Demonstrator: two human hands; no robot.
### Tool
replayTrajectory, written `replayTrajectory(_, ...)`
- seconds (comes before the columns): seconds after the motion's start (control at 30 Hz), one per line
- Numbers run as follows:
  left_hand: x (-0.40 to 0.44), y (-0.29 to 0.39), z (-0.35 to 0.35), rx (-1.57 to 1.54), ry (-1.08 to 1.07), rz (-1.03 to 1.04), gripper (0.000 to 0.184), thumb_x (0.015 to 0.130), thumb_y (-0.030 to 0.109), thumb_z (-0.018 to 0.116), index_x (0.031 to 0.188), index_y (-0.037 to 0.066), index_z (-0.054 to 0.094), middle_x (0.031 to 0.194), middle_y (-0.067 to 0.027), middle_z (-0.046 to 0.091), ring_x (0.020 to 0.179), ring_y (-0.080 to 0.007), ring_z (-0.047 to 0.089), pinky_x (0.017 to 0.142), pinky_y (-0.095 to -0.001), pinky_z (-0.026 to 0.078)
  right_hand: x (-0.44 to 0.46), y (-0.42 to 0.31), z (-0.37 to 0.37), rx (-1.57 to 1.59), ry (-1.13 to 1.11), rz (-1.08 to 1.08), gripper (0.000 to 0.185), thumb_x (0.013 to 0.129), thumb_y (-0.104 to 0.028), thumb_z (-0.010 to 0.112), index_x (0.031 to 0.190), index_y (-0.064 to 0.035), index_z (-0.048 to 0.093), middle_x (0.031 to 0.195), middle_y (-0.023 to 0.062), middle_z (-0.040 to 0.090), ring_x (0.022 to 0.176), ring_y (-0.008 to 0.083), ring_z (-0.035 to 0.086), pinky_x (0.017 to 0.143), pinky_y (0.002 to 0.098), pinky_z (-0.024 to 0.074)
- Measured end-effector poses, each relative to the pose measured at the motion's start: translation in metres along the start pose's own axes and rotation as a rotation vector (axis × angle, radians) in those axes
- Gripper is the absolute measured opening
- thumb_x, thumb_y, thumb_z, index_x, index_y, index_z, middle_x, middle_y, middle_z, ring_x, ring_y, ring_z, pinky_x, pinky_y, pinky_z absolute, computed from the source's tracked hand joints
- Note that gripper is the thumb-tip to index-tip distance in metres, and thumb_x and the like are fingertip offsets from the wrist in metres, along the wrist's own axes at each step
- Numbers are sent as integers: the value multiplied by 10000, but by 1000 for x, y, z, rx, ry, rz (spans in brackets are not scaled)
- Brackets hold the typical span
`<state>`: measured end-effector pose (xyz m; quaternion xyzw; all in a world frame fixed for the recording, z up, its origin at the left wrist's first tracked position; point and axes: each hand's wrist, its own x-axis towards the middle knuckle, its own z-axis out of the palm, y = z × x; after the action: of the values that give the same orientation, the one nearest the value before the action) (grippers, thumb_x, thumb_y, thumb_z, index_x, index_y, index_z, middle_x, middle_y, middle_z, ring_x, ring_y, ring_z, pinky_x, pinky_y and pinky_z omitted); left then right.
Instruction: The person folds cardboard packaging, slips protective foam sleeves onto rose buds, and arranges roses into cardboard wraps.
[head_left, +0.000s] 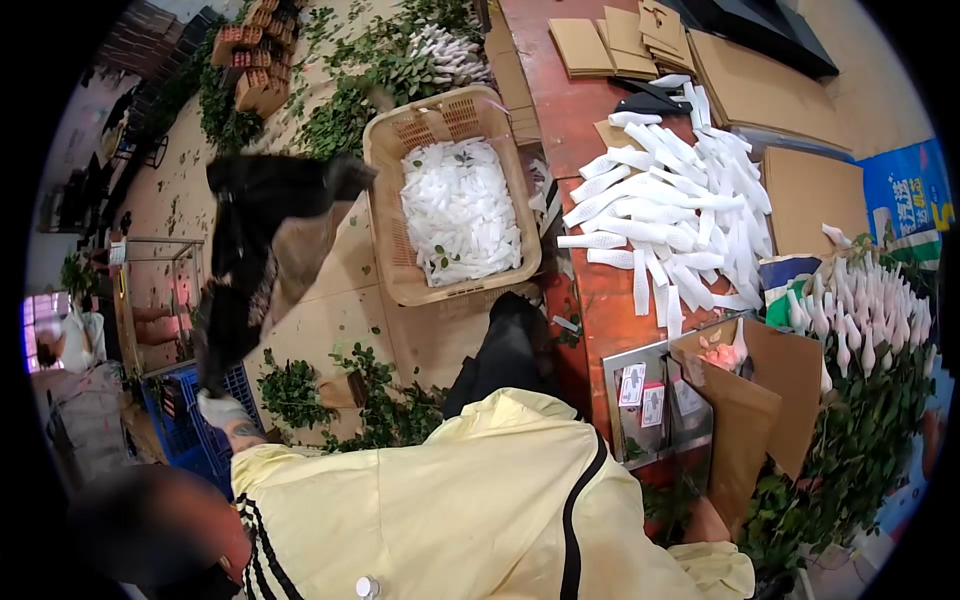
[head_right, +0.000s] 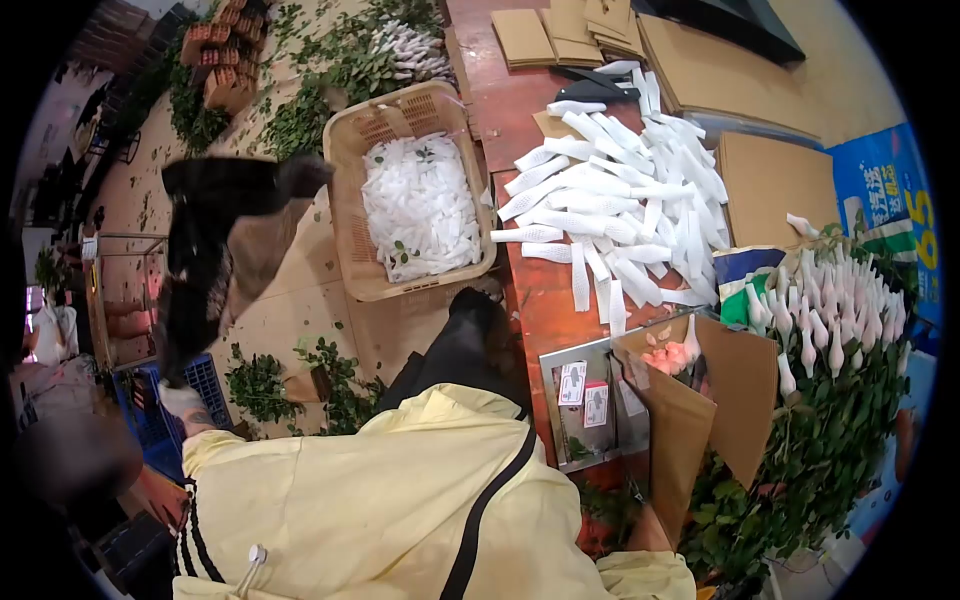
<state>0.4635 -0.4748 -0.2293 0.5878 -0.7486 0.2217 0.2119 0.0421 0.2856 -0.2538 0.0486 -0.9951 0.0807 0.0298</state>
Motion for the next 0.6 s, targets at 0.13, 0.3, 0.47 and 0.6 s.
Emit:
replayTrajectory(0.13,-112,13,38,-1649,-289,-1178,106,752,120,522,794,45,584,797,-90,613,735,-215,577,693,-303,463,-1,-1,-1,9,6,-16,210,809,-156,646,946,-4,600,883,150,619,775,310,604,666,382,463)
replayTrajectory(0.3,-228,133,55,-855,-872,-15,105,735,62,619,836,31,624,809,-74,603,778,-200,572,748,-351,468,-2,-3,-1,8,-6,-32,222,809,-160,646,959,-2,601,895,155,620,791,310,605,683,378,464)
replayTrajectory(0.47,-228,209,113,-972,-498,438,211,615,-70,550,799,33,539,806,-82,558,770,-219,548,741,-361,473,-3,-5,-6,0,-17,-36,235,808,-163,646,972,-1,601,908,160,620,807,310,606,700,374,465)
replayTrajectory(0.6,-184,240,88,-1659,-945,-1135,46,658,20,481,655,46,519,723,-90,530,773,-257,571,793,-379,486,-1,-6,-9,-8,-34,-25,245,807,-165,646,982,1,601,918,163,621,820,309,606,714,371,466)
